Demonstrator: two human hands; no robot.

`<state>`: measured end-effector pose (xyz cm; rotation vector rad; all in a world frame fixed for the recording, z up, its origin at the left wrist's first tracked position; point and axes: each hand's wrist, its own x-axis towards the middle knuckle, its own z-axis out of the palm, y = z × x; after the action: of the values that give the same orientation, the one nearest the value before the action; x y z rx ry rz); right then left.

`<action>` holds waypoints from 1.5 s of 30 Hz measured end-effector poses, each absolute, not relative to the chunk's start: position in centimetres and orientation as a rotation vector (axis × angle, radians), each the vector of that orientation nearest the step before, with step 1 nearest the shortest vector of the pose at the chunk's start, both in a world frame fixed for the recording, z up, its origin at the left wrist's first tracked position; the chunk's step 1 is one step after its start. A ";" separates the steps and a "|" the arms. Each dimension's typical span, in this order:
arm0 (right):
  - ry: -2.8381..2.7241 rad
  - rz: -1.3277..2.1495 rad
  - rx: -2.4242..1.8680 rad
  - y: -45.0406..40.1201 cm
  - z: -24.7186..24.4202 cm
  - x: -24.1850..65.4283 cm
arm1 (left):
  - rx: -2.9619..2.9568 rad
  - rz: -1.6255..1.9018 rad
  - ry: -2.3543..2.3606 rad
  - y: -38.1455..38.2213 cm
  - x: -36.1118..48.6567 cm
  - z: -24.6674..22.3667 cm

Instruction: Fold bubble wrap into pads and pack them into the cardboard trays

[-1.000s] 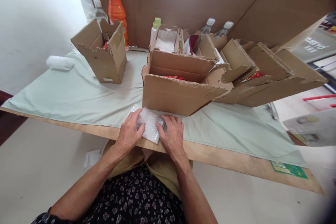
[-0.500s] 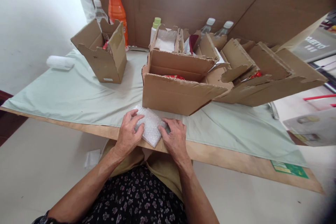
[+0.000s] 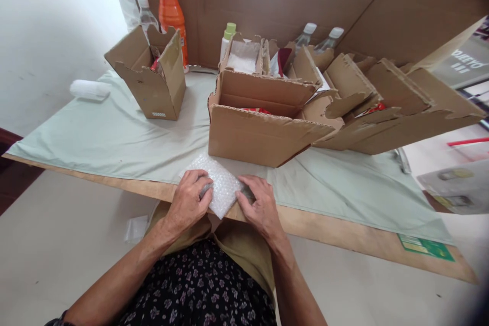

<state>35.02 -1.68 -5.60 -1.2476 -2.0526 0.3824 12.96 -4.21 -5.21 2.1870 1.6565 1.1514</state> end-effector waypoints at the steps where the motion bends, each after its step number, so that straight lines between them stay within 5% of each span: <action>1: -2.085 0.397 -1.202 -1.9 -5.5 35.5 | 2.182 1.161 1.655 -4.2 13.0 -5.3; 26: -2.288 0.304 -0.980 -2.7 -4.2 34.9 | 2.156 1.264 1.543 -6.7 12.3 -3.8; 45: -2.223 0.726 -1.160 -1.2 -3.4 33.8 | 2.126 1.263 1.723 -8.3 12.8 -4.4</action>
<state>33.83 -1.20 -3.39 -1.1595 -2.2225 0.7264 12.77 -8.35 -4.43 2.1261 1.7230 1.2629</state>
